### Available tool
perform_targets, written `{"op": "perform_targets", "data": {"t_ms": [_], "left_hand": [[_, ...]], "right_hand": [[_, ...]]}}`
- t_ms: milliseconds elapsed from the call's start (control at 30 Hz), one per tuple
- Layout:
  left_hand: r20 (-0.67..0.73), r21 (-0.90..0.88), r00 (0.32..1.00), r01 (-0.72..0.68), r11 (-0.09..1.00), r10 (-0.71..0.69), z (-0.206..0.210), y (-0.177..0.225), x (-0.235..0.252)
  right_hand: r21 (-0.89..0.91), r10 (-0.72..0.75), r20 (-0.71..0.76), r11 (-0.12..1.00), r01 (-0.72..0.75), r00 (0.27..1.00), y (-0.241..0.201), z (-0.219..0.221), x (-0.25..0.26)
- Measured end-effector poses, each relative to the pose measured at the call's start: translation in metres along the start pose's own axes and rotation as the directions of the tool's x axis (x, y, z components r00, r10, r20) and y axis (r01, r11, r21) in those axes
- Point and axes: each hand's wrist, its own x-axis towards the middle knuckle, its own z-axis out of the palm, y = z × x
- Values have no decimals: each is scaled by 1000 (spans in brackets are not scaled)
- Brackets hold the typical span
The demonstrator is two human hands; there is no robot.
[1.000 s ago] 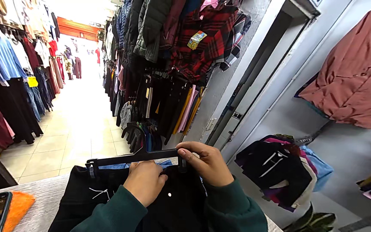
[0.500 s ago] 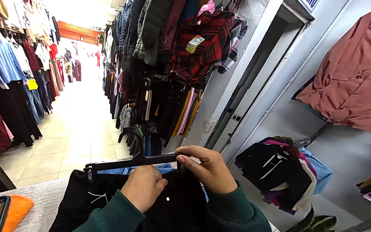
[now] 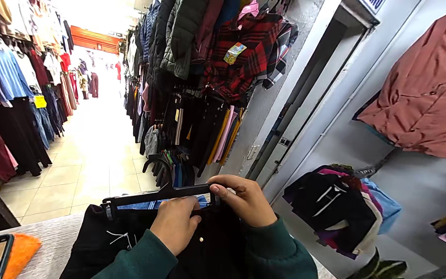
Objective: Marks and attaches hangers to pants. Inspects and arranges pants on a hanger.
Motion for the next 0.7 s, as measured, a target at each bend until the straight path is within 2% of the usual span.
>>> {"op": "perform_targets", "data": {"t_ms": [167,367,533,700], "left_hand": [[90,19,988,125,992,-126,0,5,2],[104,-10,993,56,998,-55,3,-3,5],[2,-117,1000,-1,993,1,15,-6,5],[88,-139,995,49,989,-37,12,-2,6]], "right_hand": [[52,18,-22,999,-17,1000,10,7,0],[127,96,27,987,-99,995,15,12,-3],[151,138,51,978,-144,989,20,15,-4],[129,156,54,978,-162,986,23,16,-5]]}}
